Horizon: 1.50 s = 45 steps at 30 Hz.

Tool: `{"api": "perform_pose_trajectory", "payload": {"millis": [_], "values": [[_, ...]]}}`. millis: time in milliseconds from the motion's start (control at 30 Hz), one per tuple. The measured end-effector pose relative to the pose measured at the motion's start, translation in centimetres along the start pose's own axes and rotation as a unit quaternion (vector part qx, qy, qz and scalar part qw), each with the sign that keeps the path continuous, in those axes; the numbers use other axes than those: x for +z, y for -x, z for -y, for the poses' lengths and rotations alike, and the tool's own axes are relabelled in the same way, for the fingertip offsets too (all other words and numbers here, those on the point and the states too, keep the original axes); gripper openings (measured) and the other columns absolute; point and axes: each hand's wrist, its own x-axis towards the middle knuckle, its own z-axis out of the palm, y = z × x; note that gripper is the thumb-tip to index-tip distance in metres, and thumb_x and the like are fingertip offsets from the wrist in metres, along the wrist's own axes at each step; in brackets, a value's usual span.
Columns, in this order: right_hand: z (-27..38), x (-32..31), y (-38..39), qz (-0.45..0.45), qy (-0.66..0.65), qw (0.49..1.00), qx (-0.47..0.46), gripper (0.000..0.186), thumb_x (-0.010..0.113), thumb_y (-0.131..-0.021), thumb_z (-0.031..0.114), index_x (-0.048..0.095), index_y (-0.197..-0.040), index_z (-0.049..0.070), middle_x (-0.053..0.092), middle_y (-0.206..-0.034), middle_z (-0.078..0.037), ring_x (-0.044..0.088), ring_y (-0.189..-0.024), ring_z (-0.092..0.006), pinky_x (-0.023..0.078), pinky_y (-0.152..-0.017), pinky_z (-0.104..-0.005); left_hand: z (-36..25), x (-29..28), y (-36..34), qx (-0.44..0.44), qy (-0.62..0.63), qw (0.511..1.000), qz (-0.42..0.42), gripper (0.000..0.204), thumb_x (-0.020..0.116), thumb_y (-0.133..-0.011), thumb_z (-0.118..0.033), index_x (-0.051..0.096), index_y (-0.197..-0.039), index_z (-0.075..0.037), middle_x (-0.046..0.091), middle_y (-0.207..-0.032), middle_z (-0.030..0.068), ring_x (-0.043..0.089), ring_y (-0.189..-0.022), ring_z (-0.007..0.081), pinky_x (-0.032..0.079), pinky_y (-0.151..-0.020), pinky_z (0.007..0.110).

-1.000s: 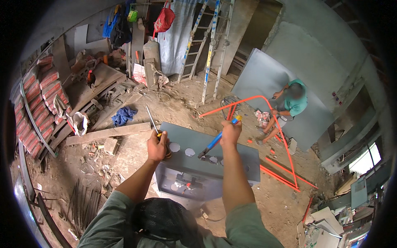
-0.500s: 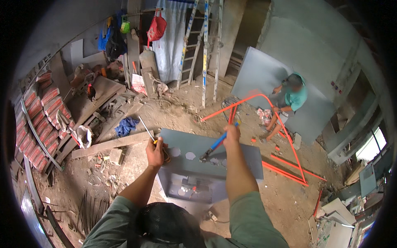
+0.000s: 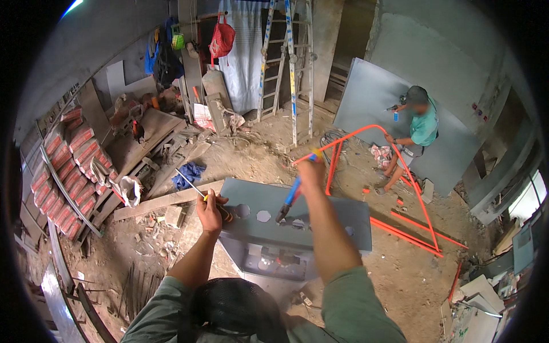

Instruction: The person uses a screwdriver and pliers to work on the top surface of a grey electrical cabinet, repeatedly prying and adjusting components. Another person in the background handles red conduit pipes.

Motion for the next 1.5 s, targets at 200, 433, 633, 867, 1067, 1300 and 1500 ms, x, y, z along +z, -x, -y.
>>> {"api": "perform_pose_trajectory", "payload": {"millis": [200,433,633,867,1067,1300,1500], "values": [[1.2,3.4,2.5,0.035,0.056,0.996,-0.055,0.016,0.068,-0.075,0.003,0.055,-0.083,0.008,0.054,-0.07,0.001,0.051,-0.058,-0.0128,0.039,-0.049,-0.0343,0.5,-0.2,0.2,0.004,-0.019,1.0,-0.02,0.03,0.057,-0.112,-0.031,0.055,-0.103,-0.003,0.069,-0.072,0.0103,0.07,-0.074,0.0177,0.055,-0.09,0.039],[4.0,9.5,15.1,0.116,0.281,0.905,-0.297,0.033,0.076,-0.081,0.019,0.058,-0.106,0.007,0.071,-0.076,-0.019,0.075,-0.075,-0.0396,0.058,-0.067,-0.0496,1.1,-0.9,-0.1,0.019,0.005,0.999,-0.035,0.024,0.06,-0.11,-0.023,0.058,-0.105,0.0,0.072,-0.082,0.0112,0.07,-0.076,0.0167,0.054,-0.074,0.03],[-3.1,-0.1,-3.8,-0.014,-0.147,0.989,0.018,0.021,0.065,-0.075,0.001,0.05,-0.086,0.012,0.05,-0.066,0.003,0.048,-0.056,-0.013,0.036,-0.051,-0.0348,1.4,0.8,-0.2,0.02,-0.015,0.999,-0.031,0.025,0.059,-0.11,-0.023,0.059,-0.105,0.001,0.074,-0.08,0.014,0.071,-0.075,0.0189,0.054,-0.075,0.033],[5.2,7.3,17.4,0.236,0.223,0.88,-0.346,0.044,0.081,-0.08,0.019,0.058,-0.114,0.005,0.073,-0.085,-0.019,0.075,-0.08,-0.0424,0.06,-0.076,-0.0501,3.4,-1.2,-1.3,0.012,0.03,0.999,-0.011,0.019,0.062,-0.109,-0.02,0.059,-0.105,-0.001,0.071,-0.082,0.0086,0.068,-0.071,0.0142,0.054,-0.068,0.028],[4.0,5.7,9.7,0.103,0.198,0.956,-0.192,0.036,0.075,-0.077,0.011,0.054,-0.106,0.007,0.063,-0.073,-0.01,0.064,-0.063,-0.0261,0.054,-0.065,-0.0434,1.6,0.1,-0.1,-0.002,-0.001,0.999,-0.038,0.026,0.059,-0.111,-0.025,0.057,-0.108,0.0,0.075,-0.079,0.0153,0.073,-0.074,0.0196,0.054,-0.072,0.031],[-2.7,-0.7,-2.8,0.032,-0.154,0.987,-0.024,0.019,0.067,-0.073,-0.002,0.056,-0.082,0.011,0.05,-0.076,0.002,0.051,-0.064,-0.0121,0.041,-0.058,-0.0322,0.7,0.6,-0.7,-0.01,0.015,1.0,-0.008,0.026,0.059,-0.111,-0.024,0.057,-0.109,0.002,0.073,-0.079,0.0144,0.074,-0.075,0.0217,0.058,-0.077,0.034],[1.8,8.8,17.2,0.34,0.225,0.829,-0.384,0.041,0.078,-0.078,0.012,0.058,-0.112,0.003,0.071,-0.085,-0.02,0.073,-0.07,-0.0371,0.057,-0.065,-0.0474,2.8,0.8,-1.5,-0.095,0.121,0.987,-0.047,0.017,0.062,-0.11,-0.022,0.056,-0.105,-0.007,0.063,-0.077,0.0052,0.062,-0.063,0.0117,0.049,-0.053,0.026]]}}
